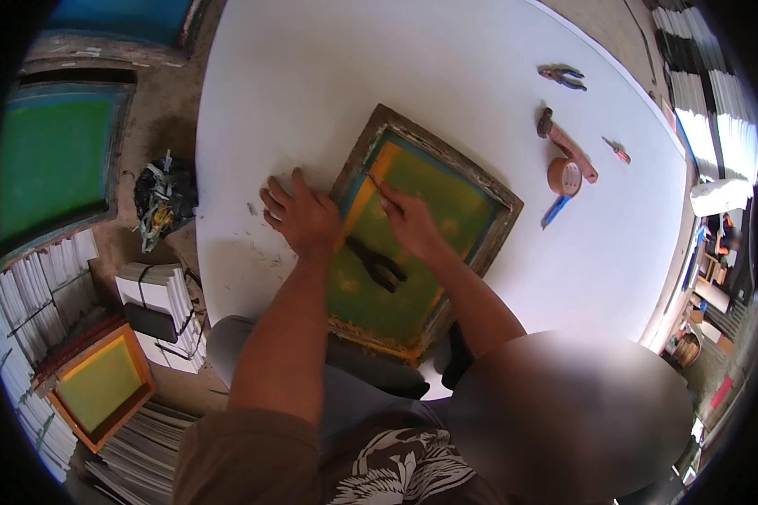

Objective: The person sits on the floor and scrapes residue from the surface of a green screen printing frame using a utility knife and pliers. They remove debris from the frame edges and the surrounding floor, placing the waste into a black plastic bag.

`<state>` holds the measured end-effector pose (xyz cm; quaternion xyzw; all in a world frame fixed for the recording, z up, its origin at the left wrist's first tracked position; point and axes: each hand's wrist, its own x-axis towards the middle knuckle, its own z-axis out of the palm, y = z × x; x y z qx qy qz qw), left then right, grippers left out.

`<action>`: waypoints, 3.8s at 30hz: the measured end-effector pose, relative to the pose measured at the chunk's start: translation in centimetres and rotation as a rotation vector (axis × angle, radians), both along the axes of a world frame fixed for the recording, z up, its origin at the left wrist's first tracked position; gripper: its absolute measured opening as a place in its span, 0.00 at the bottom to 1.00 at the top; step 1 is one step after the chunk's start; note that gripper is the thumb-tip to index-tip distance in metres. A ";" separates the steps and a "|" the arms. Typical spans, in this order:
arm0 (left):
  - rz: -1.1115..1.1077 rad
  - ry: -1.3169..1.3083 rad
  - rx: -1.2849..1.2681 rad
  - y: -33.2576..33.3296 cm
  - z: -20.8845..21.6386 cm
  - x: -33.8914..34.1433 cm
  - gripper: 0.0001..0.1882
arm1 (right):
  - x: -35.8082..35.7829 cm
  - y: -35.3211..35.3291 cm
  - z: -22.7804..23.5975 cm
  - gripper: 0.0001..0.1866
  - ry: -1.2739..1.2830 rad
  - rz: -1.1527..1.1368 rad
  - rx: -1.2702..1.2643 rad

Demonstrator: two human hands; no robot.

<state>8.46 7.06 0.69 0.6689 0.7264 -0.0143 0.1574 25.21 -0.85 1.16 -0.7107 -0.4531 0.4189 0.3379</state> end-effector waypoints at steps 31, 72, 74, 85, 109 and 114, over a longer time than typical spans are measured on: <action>-0.002 -0.010 -0.002 -0.2 -0.2 0.0 0.30 | 3.6 2.3 3.7 0.23 0.468 0.034 -0.472; 0.041 -0.007 0.072 -0.3 -0.5 0.1 0.29 | 5.1 2.9 1.9 0.24 0.613 0.000 -0.589; 0.038 -0.009 0.061 -0.3 -0.3 0.1 0.29 | 4.9 2.1 1.2 0.24 0.443 0.117 -0.485; 0.052 -0.040 0.057 -0.2 -0.1 0.2 0.28 | 2.5 0.8 4.1 0.23 -0.247 0.141 -0.029; 0.049 -0.020 0.039 -0.1 0.0 0.2 0.27 | -0.2 1.7 6.4 0.21 -0.406 0.093 -0.180; 0.052 -0.029 0.019 -0.1 0.1 0.2 0.27 | -0.5 1.6 6.3 0.21 -0.401 0.075 -0.184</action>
